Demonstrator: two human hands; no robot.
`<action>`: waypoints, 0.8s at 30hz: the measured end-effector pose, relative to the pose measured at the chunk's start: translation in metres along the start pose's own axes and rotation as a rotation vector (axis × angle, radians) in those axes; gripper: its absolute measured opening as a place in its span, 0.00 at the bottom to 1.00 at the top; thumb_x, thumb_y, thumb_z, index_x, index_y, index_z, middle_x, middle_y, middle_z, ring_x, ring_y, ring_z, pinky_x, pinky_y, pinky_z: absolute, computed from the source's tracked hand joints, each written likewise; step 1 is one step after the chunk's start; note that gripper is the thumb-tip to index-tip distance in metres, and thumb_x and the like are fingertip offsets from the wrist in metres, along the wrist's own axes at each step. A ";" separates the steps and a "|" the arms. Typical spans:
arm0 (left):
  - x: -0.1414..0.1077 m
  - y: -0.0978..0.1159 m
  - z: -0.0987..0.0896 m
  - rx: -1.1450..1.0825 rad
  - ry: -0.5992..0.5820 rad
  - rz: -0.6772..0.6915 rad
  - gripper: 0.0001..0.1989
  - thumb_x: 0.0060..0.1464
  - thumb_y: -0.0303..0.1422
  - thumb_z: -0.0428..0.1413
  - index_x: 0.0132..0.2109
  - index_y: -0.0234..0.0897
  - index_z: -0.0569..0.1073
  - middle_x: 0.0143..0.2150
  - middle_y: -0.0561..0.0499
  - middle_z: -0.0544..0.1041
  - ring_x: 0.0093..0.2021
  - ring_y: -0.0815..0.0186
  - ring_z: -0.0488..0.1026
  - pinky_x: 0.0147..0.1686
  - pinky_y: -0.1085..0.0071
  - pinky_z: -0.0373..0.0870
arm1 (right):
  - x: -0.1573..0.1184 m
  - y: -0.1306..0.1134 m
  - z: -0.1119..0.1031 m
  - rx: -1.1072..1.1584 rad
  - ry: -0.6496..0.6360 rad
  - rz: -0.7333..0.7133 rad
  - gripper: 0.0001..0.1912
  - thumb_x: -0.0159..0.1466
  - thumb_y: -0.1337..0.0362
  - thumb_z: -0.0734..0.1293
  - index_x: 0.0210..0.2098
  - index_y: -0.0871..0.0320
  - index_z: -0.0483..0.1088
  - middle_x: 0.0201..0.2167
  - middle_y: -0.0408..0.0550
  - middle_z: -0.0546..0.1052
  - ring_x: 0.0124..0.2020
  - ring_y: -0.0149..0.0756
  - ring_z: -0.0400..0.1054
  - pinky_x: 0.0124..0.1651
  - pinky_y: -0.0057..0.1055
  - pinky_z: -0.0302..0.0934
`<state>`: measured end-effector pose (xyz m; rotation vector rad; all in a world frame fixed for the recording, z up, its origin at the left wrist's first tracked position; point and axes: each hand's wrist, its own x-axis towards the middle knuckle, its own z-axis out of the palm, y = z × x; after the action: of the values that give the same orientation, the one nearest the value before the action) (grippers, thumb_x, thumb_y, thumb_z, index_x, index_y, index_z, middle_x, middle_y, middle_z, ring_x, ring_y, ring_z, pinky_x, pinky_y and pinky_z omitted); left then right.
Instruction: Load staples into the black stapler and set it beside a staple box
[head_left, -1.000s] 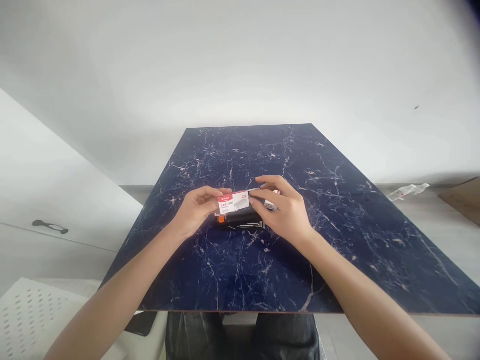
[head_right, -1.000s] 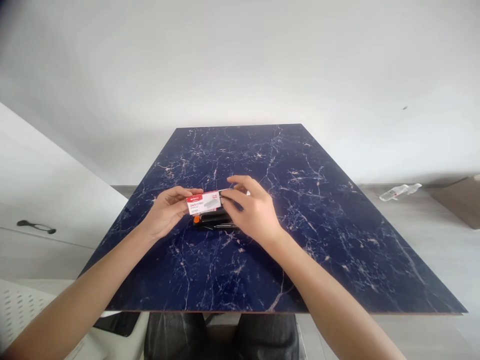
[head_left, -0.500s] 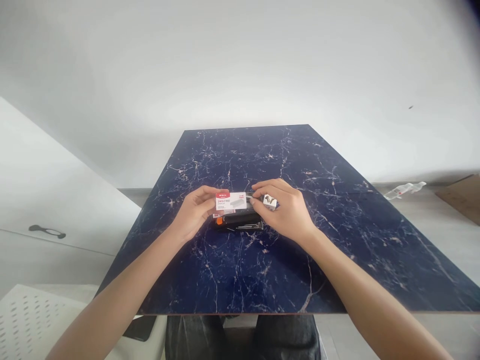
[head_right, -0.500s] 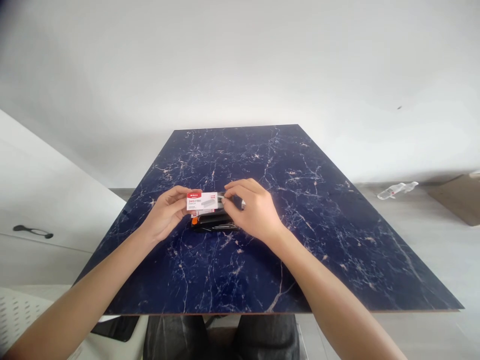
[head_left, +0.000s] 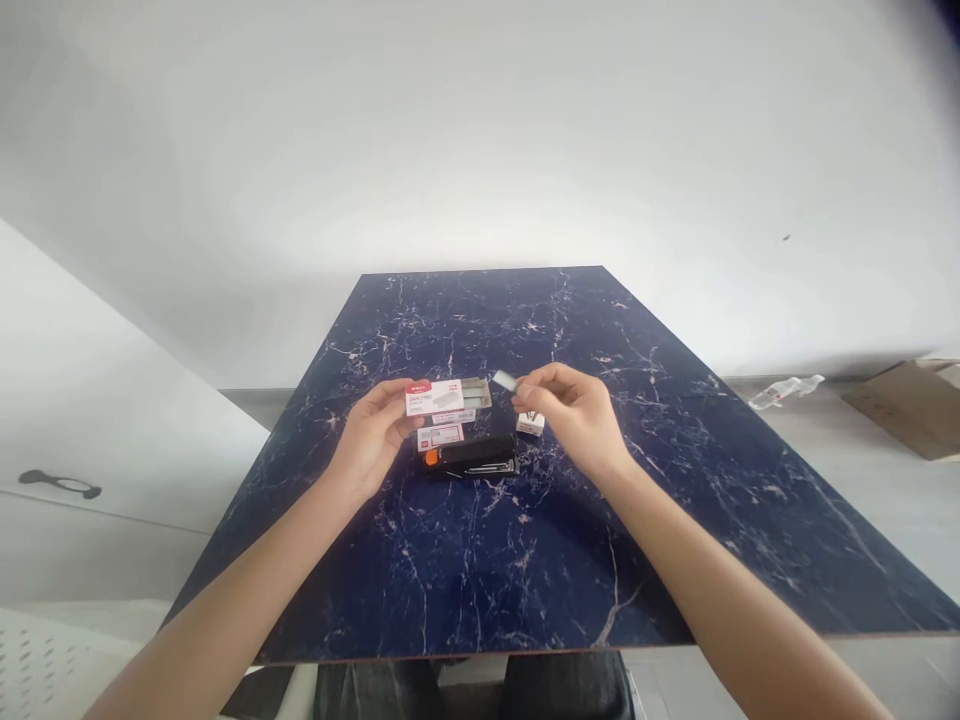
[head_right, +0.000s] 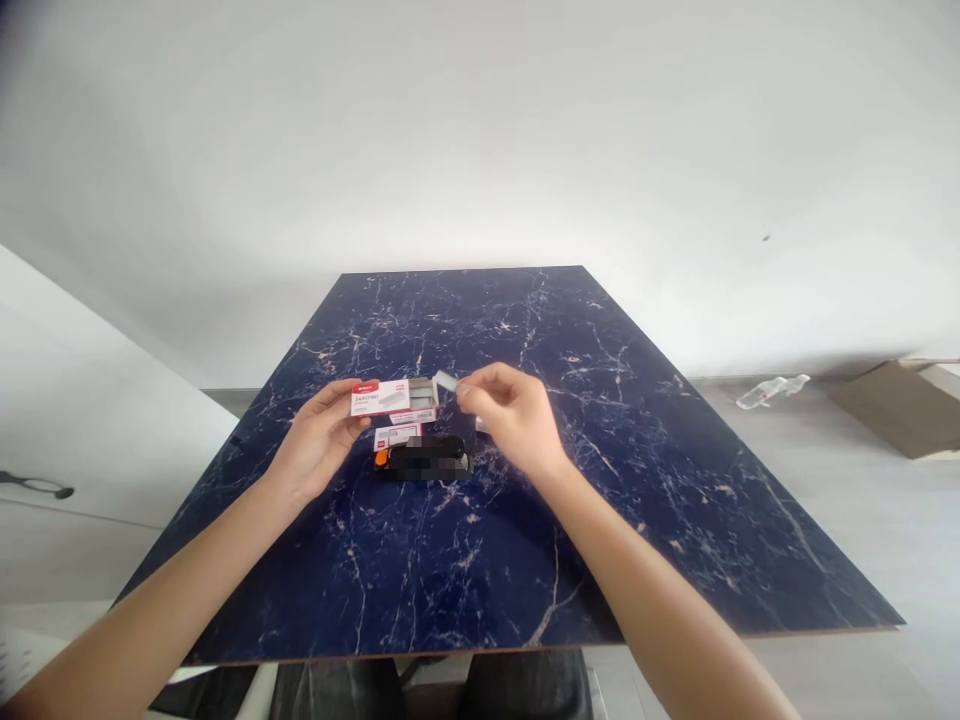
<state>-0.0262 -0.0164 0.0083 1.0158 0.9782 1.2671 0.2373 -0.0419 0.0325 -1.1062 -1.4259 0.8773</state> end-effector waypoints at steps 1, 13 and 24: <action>0.001 -0.001 -0.002 -0.025 0.005 -0.012 0.11 0.53 0.37 0.67 0.44 0.42 0.80 0.50 0.48 0.82 0.53 0.59 0.79 0.35 0.77 0.81 | 0.002 0.003 -0.001 0.100 0.005 0.040 0.10 0.63 0.55 0.70 0.34 0.55 0.73 0.34 0.49 0.81 0.35 0.41 0.77 0.42 0.41 0.75; -0.005 -0.001 0.002 -0.059 -0.157 -0.080 0.12 0.55 0.38 0.66 0.45 0.42 0.76 0.51 0.48 0.81 0.54 0.56 0.79 0.37 0.73 0.85 | 0.001 -0.007 0.005 0.378 -0.198 0.290 0.15 0.64 0.50 0.65 0.33 0.55 0.67 0.32 0.49 0.75 0.25 0.34 0.66 0.21 0.31 0.58; -0.016 0.009 0.010 -0.188 -0.336 -0.096 0.11 0.56 0.33 0.66 0.47 0.40 0.80 0.47 0.48 0.81 0.49 0.60 0.80 0.41 0.73 0.83 | -0.011 -0.016 0.014 0.336 -0.344 0.405 0.19 0.66 0.47 0.68 0.31 0.57 0.68 0.18 0.35 0.56 0.20 0.25 0.44 0.23 0.28 0.39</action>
<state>-0.0199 -0.0328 0.0205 0.9832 0.6288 1.0457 0.2211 -0.0567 0.0425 -1.0309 -1.2753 1.5972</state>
